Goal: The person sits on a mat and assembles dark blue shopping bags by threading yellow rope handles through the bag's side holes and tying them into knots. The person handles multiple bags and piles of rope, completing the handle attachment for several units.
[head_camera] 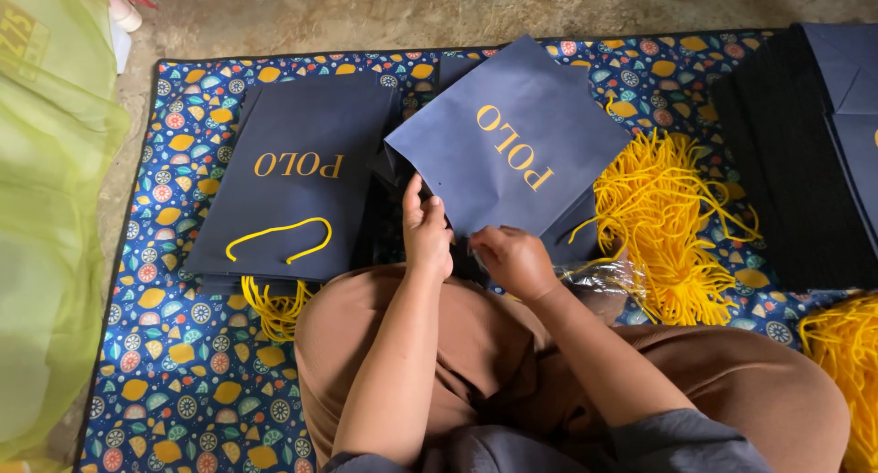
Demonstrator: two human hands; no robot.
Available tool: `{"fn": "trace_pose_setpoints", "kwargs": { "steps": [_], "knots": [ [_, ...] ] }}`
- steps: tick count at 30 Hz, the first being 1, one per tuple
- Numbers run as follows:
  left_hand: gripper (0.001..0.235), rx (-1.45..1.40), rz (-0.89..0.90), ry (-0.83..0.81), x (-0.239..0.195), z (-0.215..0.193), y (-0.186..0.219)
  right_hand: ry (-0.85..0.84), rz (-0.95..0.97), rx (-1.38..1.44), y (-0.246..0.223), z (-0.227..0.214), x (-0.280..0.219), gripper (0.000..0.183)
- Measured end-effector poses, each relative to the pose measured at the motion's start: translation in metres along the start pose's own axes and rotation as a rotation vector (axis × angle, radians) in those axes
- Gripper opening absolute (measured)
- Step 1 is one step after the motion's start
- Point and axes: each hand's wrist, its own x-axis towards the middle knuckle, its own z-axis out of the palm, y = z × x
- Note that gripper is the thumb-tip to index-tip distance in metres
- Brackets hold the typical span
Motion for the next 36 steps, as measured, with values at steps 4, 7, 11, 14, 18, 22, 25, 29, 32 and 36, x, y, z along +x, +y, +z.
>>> {"fn": "trace_pose_setpoints", "kwargs": {
  "steps": [4, 7, 11, 14, 18, 22, 25, 29, 32, 36],
  "knots": [
    [0.055, 0.01, -0.024, 0.015, -0.009, 0.005, 0.0, -0.083, 0.086, -0.03, 0.004, 0.009, -0.006, 0.011],
    [0.061, 0.015, -0.053, 0.024, 0.022, -0.01, -0.041, -0.104, 0.314, 0.296, 0.002, 0.0, 0.001, 0.01],
    [0.058, 0.066, -0.031, -0.006, 0.014, -0.003, -0.018, -0.074, 0.426, 0.656, 0.018, 0.005, 0.003, 0.01],
    [0.056, -0.032, -0.045, -0.011, -0.006, 0.006, 0.008, -0.112, 0.517, 0.839, 0.016, -0.002, 0.005, 0.016],
    [0.056, -0.03, -0.052, -0.036, -0.007, 0.003, 0.005, -0.13, 0.509, 0.81, 0.018, -0.006, 0.004, 0.016],
    [0.057, 0.032, 0.052, -0.062, 0.007, 0.003, -0.009, -0.06, 0.194, 0.458, 0.013, -0.006, 0.005, 0.015],
    [0.057, 0.141, 0.124, -0.066, 0.008, 0.0, -0.01, -0.041, 0.083, 0.252, -0.004, -0.01, 0.008, 0.015],
    [0.053, 0.139, 0.145, -0.058, 0.009, -0.001, -0.007, -0.109, 0.101, 0.359, -0.001, -0.028, 0.014, 0.016],
    [0.053, 0.114, 0.143, -0.059, 0.002, 0.003, 0.002, -0.422, 0.279, 0.474, 0.001, -0.047, 0.011, 0.015],
    [0.052, 0.062, 0.082, -0.035, 0.01, -0.003, -0.013, -0.933, 0.464, 0.702, -0.029, -0.09, -0.007, 0.023]
  ]
}}
